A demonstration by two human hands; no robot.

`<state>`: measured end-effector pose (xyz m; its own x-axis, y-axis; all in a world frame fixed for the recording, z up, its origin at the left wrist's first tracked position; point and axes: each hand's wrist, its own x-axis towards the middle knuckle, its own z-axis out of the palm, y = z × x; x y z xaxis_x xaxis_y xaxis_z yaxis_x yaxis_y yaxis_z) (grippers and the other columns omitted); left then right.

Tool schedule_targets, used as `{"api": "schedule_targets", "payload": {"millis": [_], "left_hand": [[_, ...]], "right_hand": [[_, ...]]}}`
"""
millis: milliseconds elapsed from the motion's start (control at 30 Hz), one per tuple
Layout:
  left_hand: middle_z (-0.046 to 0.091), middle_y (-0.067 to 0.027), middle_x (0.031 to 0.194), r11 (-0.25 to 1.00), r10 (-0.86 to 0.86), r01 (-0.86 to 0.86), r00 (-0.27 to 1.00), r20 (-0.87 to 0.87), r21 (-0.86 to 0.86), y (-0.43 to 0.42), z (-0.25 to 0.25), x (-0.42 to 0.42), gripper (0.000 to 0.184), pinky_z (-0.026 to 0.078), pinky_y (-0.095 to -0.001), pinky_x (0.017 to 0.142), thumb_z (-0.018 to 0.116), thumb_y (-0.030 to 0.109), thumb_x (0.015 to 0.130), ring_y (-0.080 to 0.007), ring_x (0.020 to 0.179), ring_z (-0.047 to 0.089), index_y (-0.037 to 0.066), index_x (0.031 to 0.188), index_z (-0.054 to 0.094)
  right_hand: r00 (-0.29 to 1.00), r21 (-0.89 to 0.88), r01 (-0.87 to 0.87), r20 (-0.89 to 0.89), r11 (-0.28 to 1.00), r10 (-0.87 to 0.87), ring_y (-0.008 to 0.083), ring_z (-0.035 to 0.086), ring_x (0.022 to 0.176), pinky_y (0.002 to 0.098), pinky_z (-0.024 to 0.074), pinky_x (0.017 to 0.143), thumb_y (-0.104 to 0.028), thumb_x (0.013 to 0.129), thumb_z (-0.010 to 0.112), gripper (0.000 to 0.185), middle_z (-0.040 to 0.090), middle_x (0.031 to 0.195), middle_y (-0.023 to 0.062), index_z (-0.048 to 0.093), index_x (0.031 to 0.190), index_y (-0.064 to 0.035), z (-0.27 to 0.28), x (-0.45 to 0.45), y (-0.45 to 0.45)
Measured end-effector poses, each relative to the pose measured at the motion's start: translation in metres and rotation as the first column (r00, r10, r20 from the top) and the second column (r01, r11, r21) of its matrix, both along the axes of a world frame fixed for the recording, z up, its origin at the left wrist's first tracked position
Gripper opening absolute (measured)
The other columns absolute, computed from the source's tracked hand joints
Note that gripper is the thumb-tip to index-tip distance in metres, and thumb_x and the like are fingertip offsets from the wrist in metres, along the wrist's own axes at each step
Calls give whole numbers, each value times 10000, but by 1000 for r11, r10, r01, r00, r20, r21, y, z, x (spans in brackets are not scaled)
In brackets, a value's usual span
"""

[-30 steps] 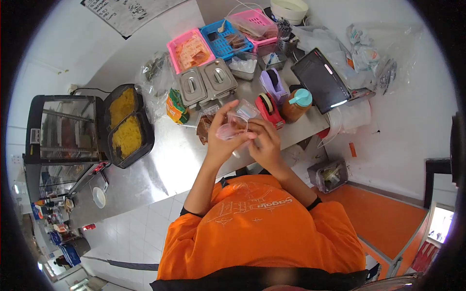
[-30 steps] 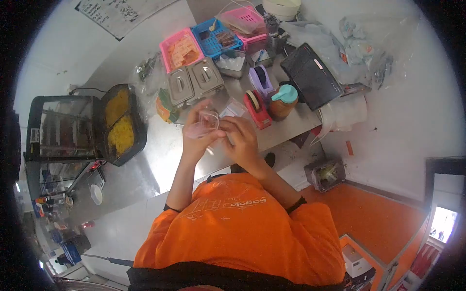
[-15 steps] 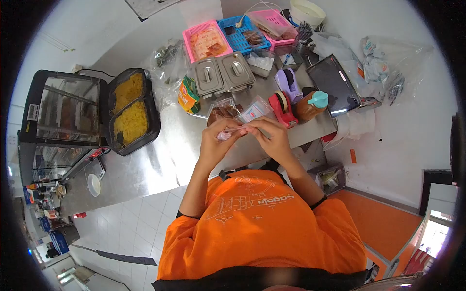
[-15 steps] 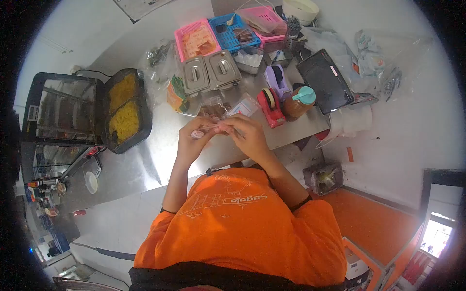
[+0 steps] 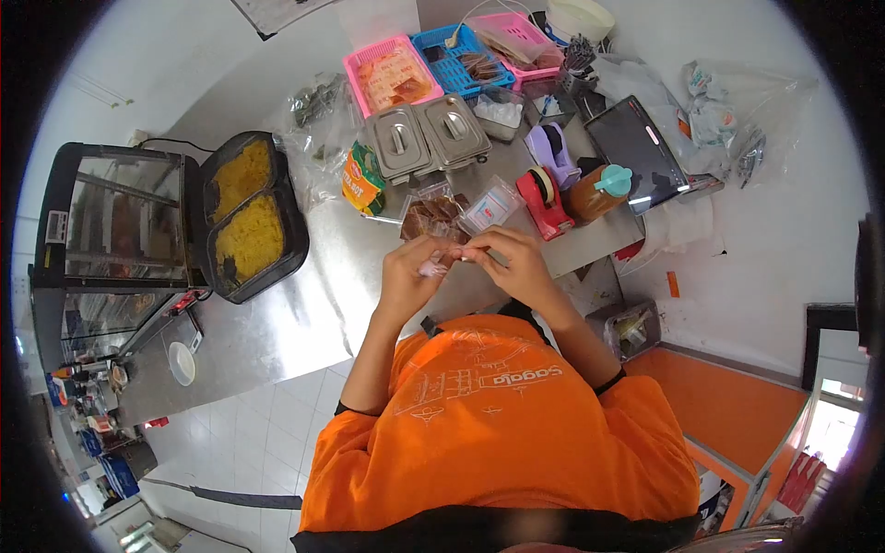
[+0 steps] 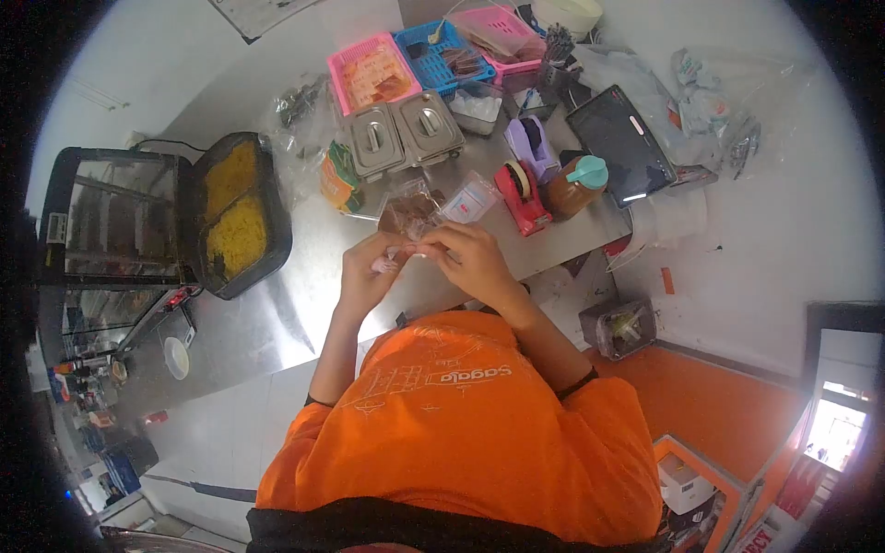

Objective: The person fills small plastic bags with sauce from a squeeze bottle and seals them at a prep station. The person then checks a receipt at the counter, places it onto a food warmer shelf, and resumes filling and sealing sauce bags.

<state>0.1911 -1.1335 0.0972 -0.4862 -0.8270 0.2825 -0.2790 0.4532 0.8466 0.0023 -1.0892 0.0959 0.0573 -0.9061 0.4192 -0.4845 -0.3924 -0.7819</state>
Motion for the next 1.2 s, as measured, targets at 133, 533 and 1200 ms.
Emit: {"api": "schedule_targets", "payload": {"millis": [133, 533, 1200], "left_hand": [[674, -86, 844, 987, 78, -62, 991, 106, -148, 4, -24, 8, 100, 490, -271, 610, 667, 54, 820, -172, 683, 636, 50, 920, 674], [531, -201, 1251, 671, 487, 568, 149, -861, 477, -6, -98, 52, 141, 350, -431, 1046, 508, 230, 925, -317, 1215, 481, 100, 979, 524], [650, -11, 841, 485, 61, 241, 950, -308, 841, 25, -57, -56, 168, 432, -225, 658, 707, 172, 843, -75, 771, 561, 30, 926, 673]], "right_hand": [[996, 27, 19, -87, 999, -17, 284, 620, 723, 356, 469, 633, -131, 820, 663, 85, 641, 808, 86, 650, 860, -57, -13, 1, 0], [995, 177, 101, -17, 979, -100, 257, 632, 704, 325, 489, 632, -155, 883, 625, 159, 647, 823, 134, 633, 868, 3, -74, 26, -44], [808, 587, -253, 565, 769, -165, 99, 638, 675, 228, 512, 570, -87, 879, 663, 154, 638, 824, 62, 529, 876, -12, -32, -74, 28]]}}
